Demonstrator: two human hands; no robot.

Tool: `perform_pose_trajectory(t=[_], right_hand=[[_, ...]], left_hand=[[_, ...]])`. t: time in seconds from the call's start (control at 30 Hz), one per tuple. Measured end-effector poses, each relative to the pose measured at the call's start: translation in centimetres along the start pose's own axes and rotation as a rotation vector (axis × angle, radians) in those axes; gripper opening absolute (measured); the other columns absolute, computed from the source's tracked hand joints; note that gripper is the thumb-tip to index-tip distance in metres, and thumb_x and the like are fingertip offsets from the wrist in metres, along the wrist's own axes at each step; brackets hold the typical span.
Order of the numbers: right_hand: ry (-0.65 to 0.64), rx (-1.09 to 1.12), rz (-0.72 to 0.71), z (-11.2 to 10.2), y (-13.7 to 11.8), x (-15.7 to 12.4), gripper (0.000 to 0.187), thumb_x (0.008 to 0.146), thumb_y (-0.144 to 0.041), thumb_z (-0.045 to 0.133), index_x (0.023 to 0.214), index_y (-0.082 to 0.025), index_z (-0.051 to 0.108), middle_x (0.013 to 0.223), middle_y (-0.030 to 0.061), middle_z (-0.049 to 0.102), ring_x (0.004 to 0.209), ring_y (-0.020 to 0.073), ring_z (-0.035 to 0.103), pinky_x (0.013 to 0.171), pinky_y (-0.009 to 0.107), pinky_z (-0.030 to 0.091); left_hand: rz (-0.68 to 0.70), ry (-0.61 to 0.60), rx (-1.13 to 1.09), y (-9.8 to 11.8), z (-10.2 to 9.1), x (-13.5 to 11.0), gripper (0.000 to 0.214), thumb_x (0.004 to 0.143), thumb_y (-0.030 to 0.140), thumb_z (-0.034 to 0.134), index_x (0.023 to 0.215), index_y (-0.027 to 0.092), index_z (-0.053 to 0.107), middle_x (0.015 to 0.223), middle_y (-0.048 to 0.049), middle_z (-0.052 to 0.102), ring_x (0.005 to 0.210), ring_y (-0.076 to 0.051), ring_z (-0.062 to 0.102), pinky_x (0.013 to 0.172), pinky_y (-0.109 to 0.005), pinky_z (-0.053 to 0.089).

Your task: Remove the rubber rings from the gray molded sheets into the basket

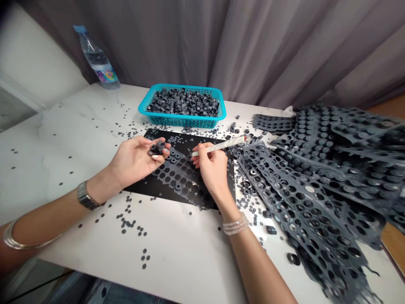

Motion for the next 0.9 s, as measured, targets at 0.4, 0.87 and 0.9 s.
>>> perform_pose_trajectory(t=[0.4, 0.87, 0.9], right_hand=[[-0.153, -0.309, -0.167, 1.9, 0.6, 0.8, 0.028, 0.091, -0.037, 0.046, 0.082, -0.019, 0.065, 0.071, 0.0029, 0.069, 0.061, 0.0158, 0.063, 0.059, 0.025, 0.047], [-0.148, -0.376, -0.224, 2.1, -0.3, 0.5, 0.026, 0.091, -0.031, 0.046, 0.075, -0.02, 0.062, 0.073, 0.0032, 0.07, 0.064, 0.0177, 0.065, 0.061, 0.025, 0.045], [-0.145, -0.389, -0.232, 2.1, -0.4, 0.4, 0.026, 0.091, -0.031, 0.045, 0.075, -0.019, 0.062, 0.073, 0.0031, 0.069, 0.064, 0.0176, 0.065, 0.061, 0.025, 0.044]], left_hand=[[0.003, 0.031, 0.226, 0.9, -0.4, 1.6, 0.014, 0.09, 0.014, 0.053, 0.089, 0.008, 0.066, 0.076, -0.0066, 0.056, 0.06, -0.007, 0.053, 0.039, -0.01, 0.035], [0.605, -0.08, 1.856, 0.5, 2.1, 2.3, 0.011, 0.07, 0.019, 0.067, 0.076, 0.02, 0.076, 0.06, -0.0029, 0.061, 0.061, -0.018, 0.055, 0.06, -0.027, 0.035], [0.595, -0.082, 1.844, 0.3, 2.1, 2.4, 0.009, 0.07, 0.017, 0.066, 0.073, 0.02, 0.075, 0.06, -0.0036, 0.062, 0.063, -0.02, 0.056, 0.061, -0.027, 0.035]])
Point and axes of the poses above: each hand's wrist, its own x-axis towards the middle knuckle, its own z-axis out of the palm, y = z × x, the point moved 3 cm from there along x, towards the middle knuckle
